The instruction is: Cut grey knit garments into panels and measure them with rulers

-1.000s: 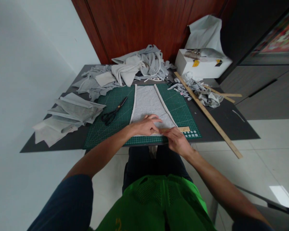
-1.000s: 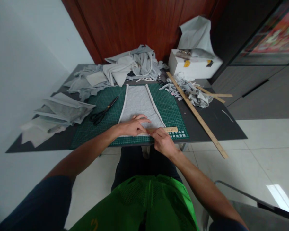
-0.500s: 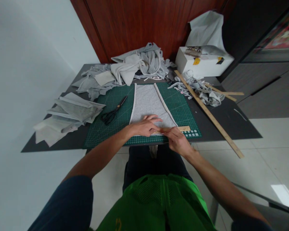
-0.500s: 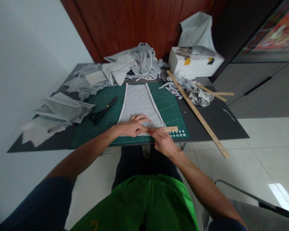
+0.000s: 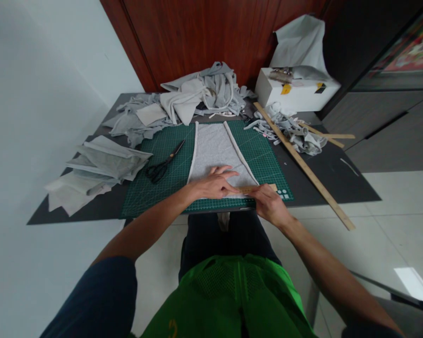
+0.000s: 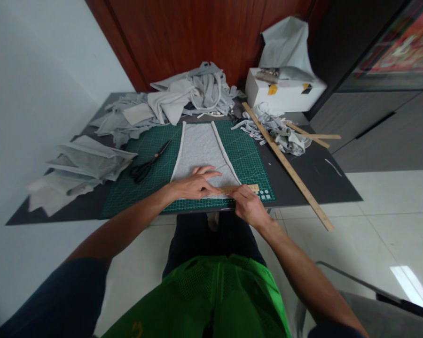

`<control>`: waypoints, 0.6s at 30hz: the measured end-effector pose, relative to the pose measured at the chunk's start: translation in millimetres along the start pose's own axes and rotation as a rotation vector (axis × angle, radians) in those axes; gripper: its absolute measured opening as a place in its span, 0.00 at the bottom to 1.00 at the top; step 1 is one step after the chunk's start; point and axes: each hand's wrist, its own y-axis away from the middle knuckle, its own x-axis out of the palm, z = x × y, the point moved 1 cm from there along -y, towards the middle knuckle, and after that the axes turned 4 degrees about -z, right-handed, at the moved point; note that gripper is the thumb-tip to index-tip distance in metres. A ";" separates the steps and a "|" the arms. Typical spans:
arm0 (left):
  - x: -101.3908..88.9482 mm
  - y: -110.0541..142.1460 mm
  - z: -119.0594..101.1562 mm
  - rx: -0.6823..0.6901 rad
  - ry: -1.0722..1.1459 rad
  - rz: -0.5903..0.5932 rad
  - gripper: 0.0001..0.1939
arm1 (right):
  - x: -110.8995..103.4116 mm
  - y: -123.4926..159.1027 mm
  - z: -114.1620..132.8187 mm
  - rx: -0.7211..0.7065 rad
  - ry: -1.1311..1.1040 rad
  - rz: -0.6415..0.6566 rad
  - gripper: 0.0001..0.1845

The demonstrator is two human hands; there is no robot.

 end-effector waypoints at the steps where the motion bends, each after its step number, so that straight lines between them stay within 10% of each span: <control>1: 0.3 -0.1 0.0 -0.002 0.005 -0.008 0.22 | -2.8 1.0 -2.3 0.003 0.013 -0.006 0.27; 18: -1.9 -12.3 -10.6 0.187 -0.044 0.026 0.23 | -35.2 14.4 -22.6 0.072 0.105 -0.098 0.22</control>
